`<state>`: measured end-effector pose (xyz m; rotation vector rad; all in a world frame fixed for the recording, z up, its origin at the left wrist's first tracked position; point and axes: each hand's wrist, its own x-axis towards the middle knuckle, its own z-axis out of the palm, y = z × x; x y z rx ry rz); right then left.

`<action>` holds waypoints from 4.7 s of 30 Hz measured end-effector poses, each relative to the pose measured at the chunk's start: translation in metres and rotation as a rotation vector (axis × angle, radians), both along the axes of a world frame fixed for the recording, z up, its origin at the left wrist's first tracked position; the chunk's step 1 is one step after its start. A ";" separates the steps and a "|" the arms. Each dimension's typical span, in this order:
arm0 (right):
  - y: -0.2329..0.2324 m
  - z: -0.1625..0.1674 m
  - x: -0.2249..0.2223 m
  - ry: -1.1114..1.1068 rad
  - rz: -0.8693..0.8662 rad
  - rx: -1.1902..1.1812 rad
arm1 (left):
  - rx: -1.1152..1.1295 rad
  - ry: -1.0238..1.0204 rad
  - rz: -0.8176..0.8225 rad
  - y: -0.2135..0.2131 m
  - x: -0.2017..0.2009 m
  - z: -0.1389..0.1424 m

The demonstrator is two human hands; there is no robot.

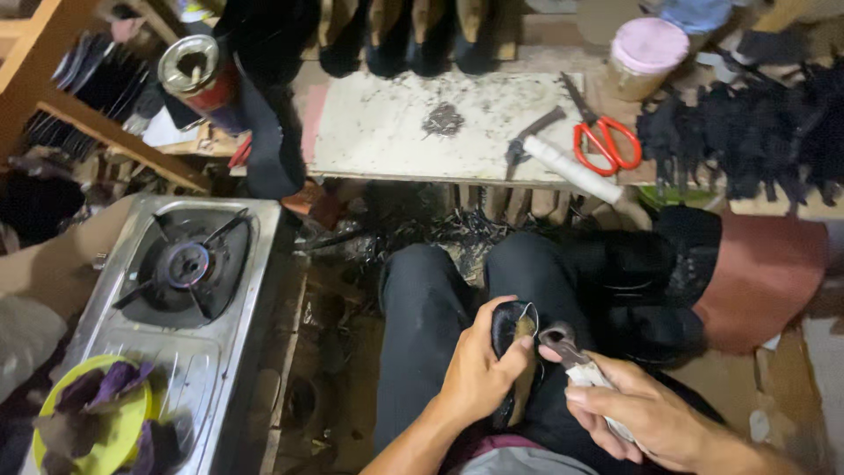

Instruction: The person sits on the floor and holds a black fabric shoe upper over a gas stove burner to heat it. They then pull and stretch the heated upper over a wooden shoe last, press it into shape, and trim excess material with scissors before setting the shoe aside.

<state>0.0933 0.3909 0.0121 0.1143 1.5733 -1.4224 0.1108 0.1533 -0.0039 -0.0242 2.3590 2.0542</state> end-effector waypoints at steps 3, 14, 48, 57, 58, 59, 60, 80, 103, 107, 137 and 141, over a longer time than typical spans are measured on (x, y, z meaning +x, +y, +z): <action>0.003 0.007 -0.008 0.229 0.203 0.133 | -0.033 0.072 -0.015 0.011 0.010 0.003; 0.019 0.050 -0.021 0.489 0.573 0.387 | -0.159 0.196 -0.097 0.044 0.030 0.006; -0.102 0.061 -0.034 1.781 0.534 0.554 | 0.078 -0.221 -0.061 -0.075 0.010 0.087; -0.068 0.081 -0.016 1.342 0.566 0.416 | -0.302 0.173 0.038 -0.042 0.022 0.076; -0.063 0.082 -0.017 1.308 0.635 0.506 | -0.309 0.193 0.037 -0.040 0.024 0.074; -0.060 0.082 -0.016 1.271 0.705 0.596 | -0.315 0.216 0.036 -0.038 0.025 0.073; -0.058 0.080 -0.016 1.234 0.780 0.684 | -0.293 0.204 0.021 -0.038 0.025 0.073; -0.080 0.046 0.013 1.548 0.429 0.434 | -0.190 -0.158 -0.054 -0.041 0.039 0.071; -0.074 0.031 0.040 1.216 0.493 0.538 | -0.325 0.279 -0.027 -0.043 0.062 0.054; -0.082 0.017 0.045 1.380 0.325 0.408 | -0.302 0.341 -0.055 -0.049 0.065 0.053; -0.078 -0.018 0.077 1.045 0.280 0.419 | -0.363 0.252 -0.014 -0.044 0.084 0.039; -0.076 -0.030 0.080 0.840 0.257 0.384 | -0.400 0.312 -0.014 -0.049 0.088 0.030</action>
